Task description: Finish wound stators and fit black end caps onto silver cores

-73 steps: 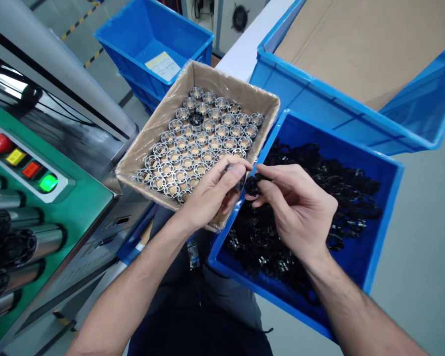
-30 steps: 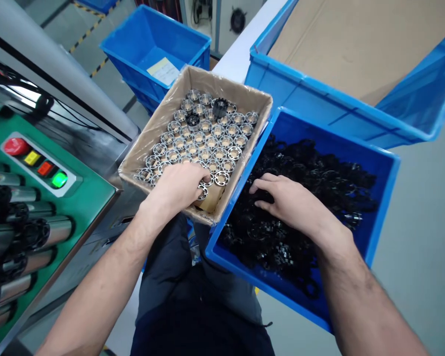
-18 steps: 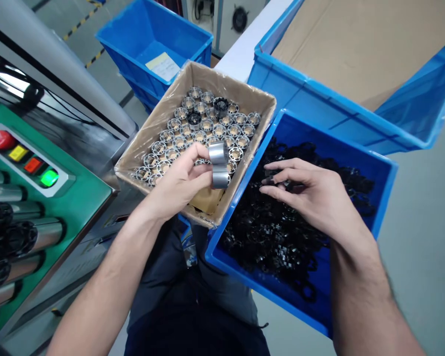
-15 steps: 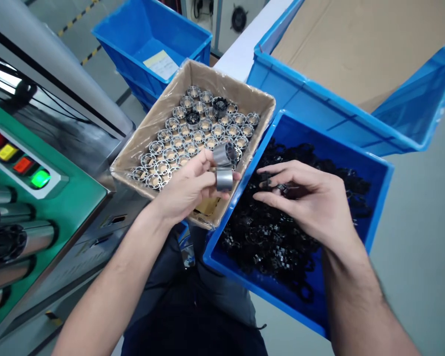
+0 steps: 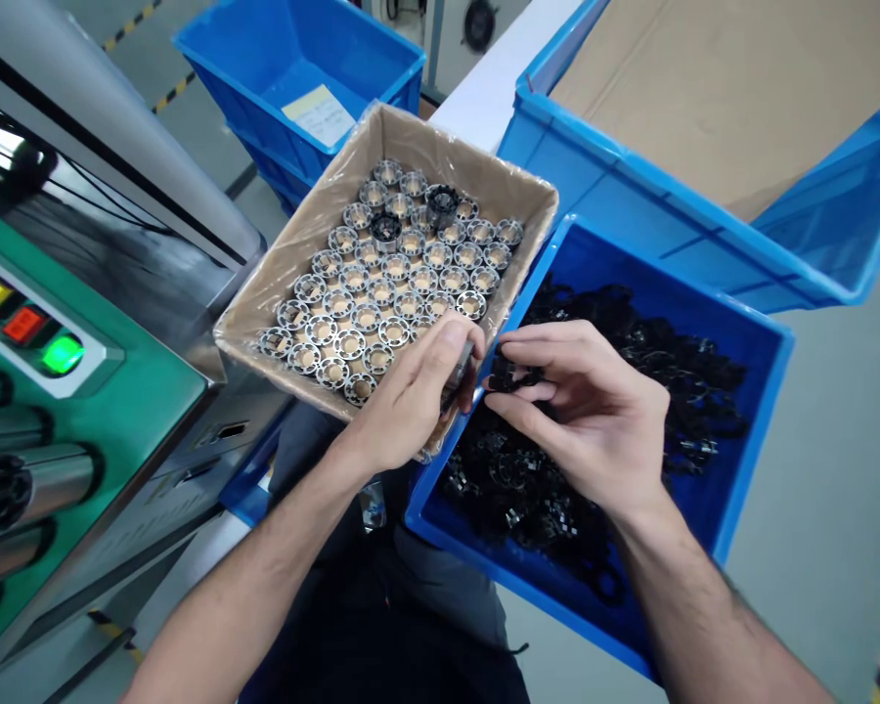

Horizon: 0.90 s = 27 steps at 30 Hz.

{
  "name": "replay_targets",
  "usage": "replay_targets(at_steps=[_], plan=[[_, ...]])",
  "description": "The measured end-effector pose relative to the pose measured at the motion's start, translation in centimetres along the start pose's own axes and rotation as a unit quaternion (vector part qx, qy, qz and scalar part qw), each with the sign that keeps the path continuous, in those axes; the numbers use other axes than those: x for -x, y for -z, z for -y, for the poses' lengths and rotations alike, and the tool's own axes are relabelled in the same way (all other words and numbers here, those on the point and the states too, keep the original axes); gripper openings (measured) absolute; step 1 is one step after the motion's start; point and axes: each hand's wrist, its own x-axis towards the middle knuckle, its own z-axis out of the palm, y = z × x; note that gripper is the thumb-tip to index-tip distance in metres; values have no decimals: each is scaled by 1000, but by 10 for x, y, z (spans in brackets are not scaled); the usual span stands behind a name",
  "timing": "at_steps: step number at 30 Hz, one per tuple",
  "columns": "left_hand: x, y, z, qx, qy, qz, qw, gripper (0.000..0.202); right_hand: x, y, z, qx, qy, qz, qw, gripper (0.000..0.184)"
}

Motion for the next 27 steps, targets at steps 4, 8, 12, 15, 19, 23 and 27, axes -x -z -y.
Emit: replay_targets(at_steps=[4,8,12,15,19,23,27], plan=[[4,2,1,-18,-3,16,1000,53,5,-7,-6,13,-6,-21,1000,55],[7,2,-1,-39,9,22,999,52,6,-9,-10,35,3,-31,999,45],[8,2,-4,-57,-2,28,998,51,6,-10,-12,27,15,-22,999,45],[7,3,-3,-64,-24,30,997,50,5,-10,-12,12,19,-17,1000,49],[6,6,-1,-67,-36,47,996,54,5,-9,-12,39,68,-6,997,47],[7,8,0,-57,-37,66,996,55,6,-8,-12,40,59,1,997,47],[11,10,1,-43,-52,87,994,56,7,-4,-8,51,56,0,997,45]])
